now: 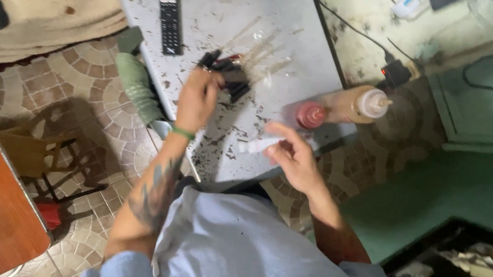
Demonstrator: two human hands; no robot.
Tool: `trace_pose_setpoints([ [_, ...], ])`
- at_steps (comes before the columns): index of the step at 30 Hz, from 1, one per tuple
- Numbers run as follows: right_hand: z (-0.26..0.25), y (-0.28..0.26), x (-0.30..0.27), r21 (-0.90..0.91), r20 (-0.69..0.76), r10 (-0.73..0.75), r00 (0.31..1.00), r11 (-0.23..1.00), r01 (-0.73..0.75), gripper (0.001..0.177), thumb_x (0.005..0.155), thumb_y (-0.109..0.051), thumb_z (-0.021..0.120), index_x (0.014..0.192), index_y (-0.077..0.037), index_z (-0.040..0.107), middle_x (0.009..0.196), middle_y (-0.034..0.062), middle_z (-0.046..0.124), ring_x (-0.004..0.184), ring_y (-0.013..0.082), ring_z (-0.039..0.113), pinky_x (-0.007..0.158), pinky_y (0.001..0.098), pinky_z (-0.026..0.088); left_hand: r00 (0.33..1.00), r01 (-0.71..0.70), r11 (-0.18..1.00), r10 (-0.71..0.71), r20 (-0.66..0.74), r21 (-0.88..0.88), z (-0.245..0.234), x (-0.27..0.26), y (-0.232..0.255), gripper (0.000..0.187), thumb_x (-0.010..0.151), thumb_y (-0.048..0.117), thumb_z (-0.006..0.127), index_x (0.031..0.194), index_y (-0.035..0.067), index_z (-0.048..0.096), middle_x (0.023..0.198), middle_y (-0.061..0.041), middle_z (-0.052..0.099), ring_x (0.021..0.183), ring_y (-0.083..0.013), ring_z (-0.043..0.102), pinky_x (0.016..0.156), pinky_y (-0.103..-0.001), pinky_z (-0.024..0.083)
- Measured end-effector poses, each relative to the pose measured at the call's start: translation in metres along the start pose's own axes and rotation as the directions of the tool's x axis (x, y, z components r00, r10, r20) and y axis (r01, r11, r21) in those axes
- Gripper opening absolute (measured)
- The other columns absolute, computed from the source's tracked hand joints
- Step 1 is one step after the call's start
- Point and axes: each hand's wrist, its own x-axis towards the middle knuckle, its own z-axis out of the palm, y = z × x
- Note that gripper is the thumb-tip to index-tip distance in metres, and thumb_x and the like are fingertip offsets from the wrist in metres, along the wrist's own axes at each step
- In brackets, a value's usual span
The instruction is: Filling small plastic tubes with sauce using a squeeze bottle and then capping them manually.
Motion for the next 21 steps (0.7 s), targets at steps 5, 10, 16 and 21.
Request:
trace_pose_setpoints([
  [5,-0.043,0.067,-0.056,-0.480,-0.060,0.358,0.932,0.808,-0.341,0.031,0.095,-0.020,0.070,0.124,-0.011,0.070,0.121,0.0014,0.074,0.105,0.0129,0.070,0.080,0.0257,0.054,0.998,0.014,0.946,-0.034,0.058,0.324,0.050,0.069,-0.102,0.015,0.094,0.008,0.059,0.102,0.005,0.071,0.093,-0.019,0.056,0.090,-0.0418,0.060,0.081,-0.049,0.049],
  [10,-0.059,0.103,-0.081,-0.515,-0.148,0.510,0.847,0.692,-0.506,0.045,0.096,-0.043,0.059,0.131,-0.016,0.067,0.127,0.0025,0.072,0.103,0.0185,0.070,0.088,0.0342,0.054,0.985,-0.126,0.728,0.010,0.174,0.674,0.091,0.089,-0.173,0.014,0.083,0.006,0.069,0.097,0.009,0.072,0.089,-0.014,0.066,0.086,-0.0394,0.058,0.061,-0.051,0.053],
  [16,-0.060,0.120,-0.061,-0.633,0.007,0.069,0.998,0.772,-0.049,0.030,0.098,-0.020,0.067,0.126,-0.007,0.069,0.120,0.0083,0.075,0.112,0.0294,0.070,0.109,0.0497,0.049,0.980,-0.199,0.809,0.178,0.091,0.553,0.057,0.069,-0.085,0.043,0.088,0.016,0.090,0.121,0.003,0.066,0.111,-0.015,0.062,0.099,-0.0365,0.054,0.087,-0.047,0.050],
  [21,-0.041,0.137,-0.022,-0.677,0.054,-0.150,0.987,0.721,0.146,0.024,0.088,-0.010,0.076,0.111,-0.007,0.072,0.102,0.0056,0.069,0.084,0.0251,0.067,0.070,0.0352,0.057,0.978,0.094,0.966,-0.135,0.159,0.239,0.059,-0.072,-0.009,0.006,0.097,0.002,0.062,0.101,0.003,0.066,0.090,-0.014,0.065,0.081,-0.0314,0.065,0.072,-0.038,0.057],
])
